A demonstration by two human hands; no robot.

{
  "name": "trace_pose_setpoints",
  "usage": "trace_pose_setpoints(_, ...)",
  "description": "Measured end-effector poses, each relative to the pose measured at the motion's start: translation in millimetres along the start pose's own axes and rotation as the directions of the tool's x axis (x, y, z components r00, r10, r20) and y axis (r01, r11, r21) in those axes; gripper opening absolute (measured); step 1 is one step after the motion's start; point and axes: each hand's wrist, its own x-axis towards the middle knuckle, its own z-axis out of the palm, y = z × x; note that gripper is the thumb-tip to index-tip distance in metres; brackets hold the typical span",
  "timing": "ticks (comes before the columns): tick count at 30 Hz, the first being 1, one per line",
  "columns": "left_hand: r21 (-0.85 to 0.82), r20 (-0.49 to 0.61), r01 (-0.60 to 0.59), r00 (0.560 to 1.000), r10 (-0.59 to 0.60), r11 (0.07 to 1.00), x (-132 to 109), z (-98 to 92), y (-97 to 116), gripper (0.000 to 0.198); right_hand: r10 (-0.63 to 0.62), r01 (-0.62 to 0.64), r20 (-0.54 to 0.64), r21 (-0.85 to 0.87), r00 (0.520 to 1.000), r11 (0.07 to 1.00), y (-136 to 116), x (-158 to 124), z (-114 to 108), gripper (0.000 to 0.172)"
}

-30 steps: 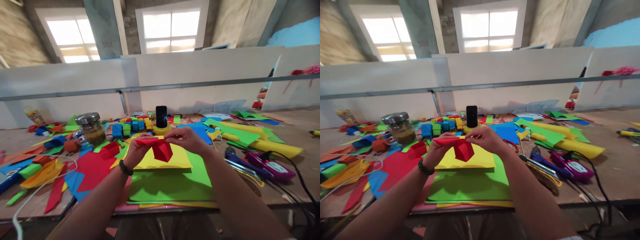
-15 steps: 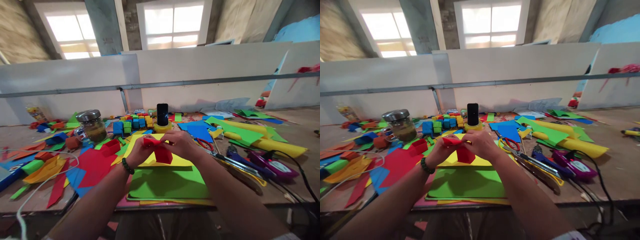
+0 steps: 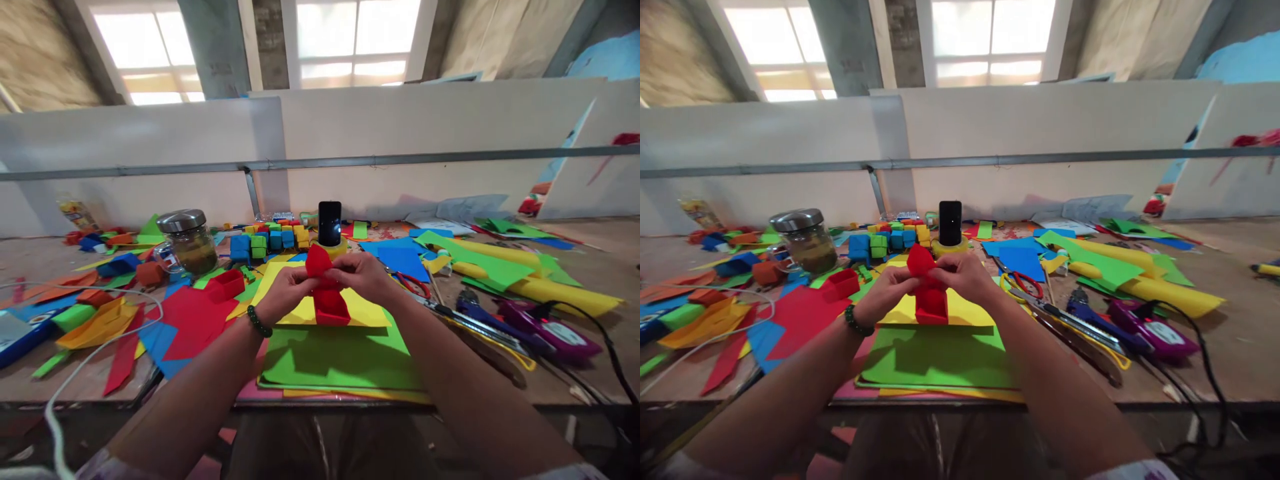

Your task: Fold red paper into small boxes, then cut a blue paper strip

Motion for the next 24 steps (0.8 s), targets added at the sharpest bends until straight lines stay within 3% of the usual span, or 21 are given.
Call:
trace_pose_setpoints(3, 0.060, -0.013, 0.041, 0.999, -0.040, 0.997, 3.5, -3.8, -9.7, 0.030, -0.117, 0.109, -0.055, -0.135, 0.992, 0.985, -7.9, -2.8, -5.6, 0.026)
trace_pose_setpoints(5, 0.141, -0.033, 0.071, 0.997, -0.067, 0.987, 7.0, -4.7, -20.5, 0.029, -0.196, 0.198, 0.035, -0.248, 0.980, 0.948, -13.2, -5.3, -6.9, 0.024)
trace_pose_setpoints(7, 0.229, -0.048, 0.103, 0.994, -0.095, 0.968, 10.3, -3.4, -32.0, 0.026, -0.198, 0.247, 0.165, -0.382, 0.966, 0.890, -15.5, -7.4, -4.1, 0.017)
trace_pose_setpoints(9, 0.269, -0.046, 0.127, 0.992, -0.119, 0.955, 12.7, -0.4, -41.0, 0.024, -0.109, 0.228, 0.242, -0.546, 0.964, 0.806, -14.4, -8.1, 1.5, 0.008)
trace_pose_setpoints(14, 0.290, 0.013, 0.148, 0.987, -0.159, 0.946, 13.1, 5.4, -43.7, 0.027, 0.178, 0.165, 0.352, -0.754, 0.919, 0.636, -11.3, -5.7, 11.2, 0.023)
trace_pose_setpoints(17, 0.307, 0.033, 0.161, 0.983, -0.179, 0.938, 11.4, 4.4, -38.3, 0.028, 0.260, 0.165, 0.371, -0.800, 0.892, 0.577, -16.0, -5.5, 12.9, 0.026)
trace_pose_setpoints(24, 0.294, 0.050, 0.214, 0.970, -0.238, 0.932, 8.4, 2.2, -32.6, 0.029, 0.346, 0.129, 0.316, -0.874, 0.883, 0.468, -25.2, -8.3, 21.8, 0.027)
